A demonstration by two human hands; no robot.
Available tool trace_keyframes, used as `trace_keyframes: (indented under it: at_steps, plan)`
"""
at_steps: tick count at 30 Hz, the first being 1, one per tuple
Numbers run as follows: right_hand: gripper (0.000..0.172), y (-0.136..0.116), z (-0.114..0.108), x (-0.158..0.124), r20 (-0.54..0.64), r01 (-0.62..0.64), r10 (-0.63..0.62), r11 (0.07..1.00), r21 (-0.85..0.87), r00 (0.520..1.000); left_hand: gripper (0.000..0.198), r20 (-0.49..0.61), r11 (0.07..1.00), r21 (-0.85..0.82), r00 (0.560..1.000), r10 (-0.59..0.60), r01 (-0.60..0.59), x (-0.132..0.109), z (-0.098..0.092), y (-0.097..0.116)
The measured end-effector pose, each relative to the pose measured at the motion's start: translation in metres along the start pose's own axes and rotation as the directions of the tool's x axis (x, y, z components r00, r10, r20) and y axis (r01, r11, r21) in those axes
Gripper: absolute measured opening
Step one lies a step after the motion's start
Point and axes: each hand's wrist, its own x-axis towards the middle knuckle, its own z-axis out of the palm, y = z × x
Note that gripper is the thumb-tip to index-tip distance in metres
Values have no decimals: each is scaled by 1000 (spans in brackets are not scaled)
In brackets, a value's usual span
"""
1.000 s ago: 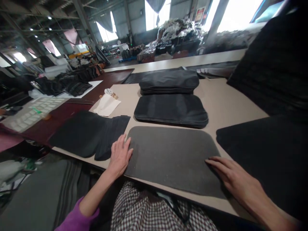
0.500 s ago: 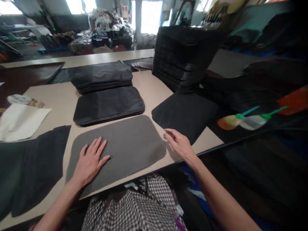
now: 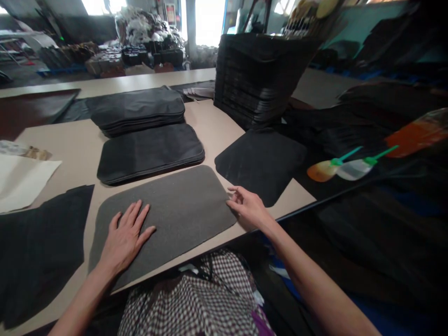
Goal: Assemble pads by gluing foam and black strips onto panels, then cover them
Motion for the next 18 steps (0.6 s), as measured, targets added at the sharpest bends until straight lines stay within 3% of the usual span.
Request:
trace_keyframes:
  at_steps: [4,7,9,11,13,14,15,16,18]
  plan:
    - [36,-8,-2,-11,-136,33,-62,977,-209,989,68,-11,1000,-8,1000,-2,2,0,1,0]
    - [38,-31,6,-24,-224,211,-293,920,-329,930,68,-18,1000,-6,1000,0,0,0,2,-1]
    - [41,-53,17,-33,-99,449,-489,851,-273,867,67,-21,1000,6,1000,2,-2,-1,3,-1]
    - [48,-71,28,-37,155,688,-670,713,-138,726,67,-22,1000,20,1000,5,-5,-1,3,-1]
    - [59,-79,38,-35,359,793,-736,610,-15,573,67,-15,1000,27,1000,8,-7,-1,3,-1]
    - [63,-77,40,-31,415,801,-730,599,7,543,67,-12,1000,28,1000,7,-6,-1,2,0]
    - [65,-73,41,-26,444,788,-705,615,-3,552,67,-10,1000,28,1000,4,-4,-1,2,0]
    - [64,-65,41,-19,452,760,-666,648,-42,593,66,-8,1000,27,1000,2,-1,-1,1,0]
    - [63,-48,37,-4,417,674,-568,719,-168,710,66,-7,1000,28,1000,-4,4,-1,1,0]
